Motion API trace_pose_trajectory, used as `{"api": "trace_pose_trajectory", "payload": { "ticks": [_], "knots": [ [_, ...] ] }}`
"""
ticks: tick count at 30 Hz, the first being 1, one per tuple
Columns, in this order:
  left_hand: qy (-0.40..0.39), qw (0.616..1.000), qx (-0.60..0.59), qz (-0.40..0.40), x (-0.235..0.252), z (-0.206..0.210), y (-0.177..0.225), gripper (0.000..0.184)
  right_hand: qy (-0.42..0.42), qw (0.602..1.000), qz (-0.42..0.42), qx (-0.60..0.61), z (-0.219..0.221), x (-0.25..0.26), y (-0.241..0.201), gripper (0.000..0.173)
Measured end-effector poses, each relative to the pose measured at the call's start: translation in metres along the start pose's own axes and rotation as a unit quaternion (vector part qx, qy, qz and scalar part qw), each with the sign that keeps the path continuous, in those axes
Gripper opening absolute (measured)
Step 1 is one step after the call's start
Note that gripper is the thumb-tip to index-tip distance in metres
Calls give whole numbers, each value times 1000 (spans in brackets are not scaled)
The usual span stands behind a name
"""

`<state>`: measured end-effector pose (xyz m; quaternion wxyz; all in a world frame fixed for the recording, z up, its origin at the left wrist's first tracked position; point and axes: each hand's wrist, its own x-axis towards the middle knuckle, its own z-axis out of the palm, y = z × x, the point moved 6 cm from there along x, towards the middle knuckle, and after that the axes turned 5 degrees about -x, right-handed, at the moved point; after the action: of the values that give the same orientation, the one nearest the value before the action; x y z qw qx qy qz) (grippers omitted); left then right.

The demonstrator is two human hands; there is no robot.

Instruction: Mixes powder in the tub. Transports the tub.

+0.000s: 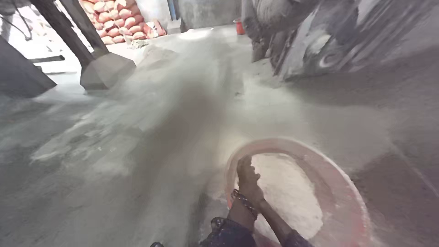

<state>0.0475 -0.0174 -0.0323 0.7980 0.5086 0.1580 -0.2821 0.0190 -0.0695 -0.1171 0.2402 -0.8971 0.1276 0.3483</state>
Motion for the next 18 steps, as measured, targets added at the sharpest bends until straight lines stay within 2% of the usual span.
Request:
{"api": "trace_pose_trajectory", "payload": {
  "ticks": [3, 7, 9, 14, 16, 18],
  "knots": [
    [-4, 999, -6, 33, -1, -7, 2, 45, 21, 999, -49, 4, 65, 27, 50, 55],
    [32, 998, -35, 40, 5, -16, 5, 45, 21, 996, -5, -83, 127, 53, 127, 48],
    [37, 998, -28, 34, 2, -17, 11, 45, 38, 997, 34, -59, 128, 43, 156, 45],
    [36, 999, -31, 25, -14, -13, 20, 45, 92, 981, 168, -39, 104, 35, 226, 53],
    [41, 998, -42, 20, -11, -15, 15, 44, 133, 971, 200, 0, 83, 30, 239, 45],
    [37, 998, -37, 24, -14, -12, 21, 45, 181, 962, 197, 56, 57, 22, 243, 33]
  ]
}}
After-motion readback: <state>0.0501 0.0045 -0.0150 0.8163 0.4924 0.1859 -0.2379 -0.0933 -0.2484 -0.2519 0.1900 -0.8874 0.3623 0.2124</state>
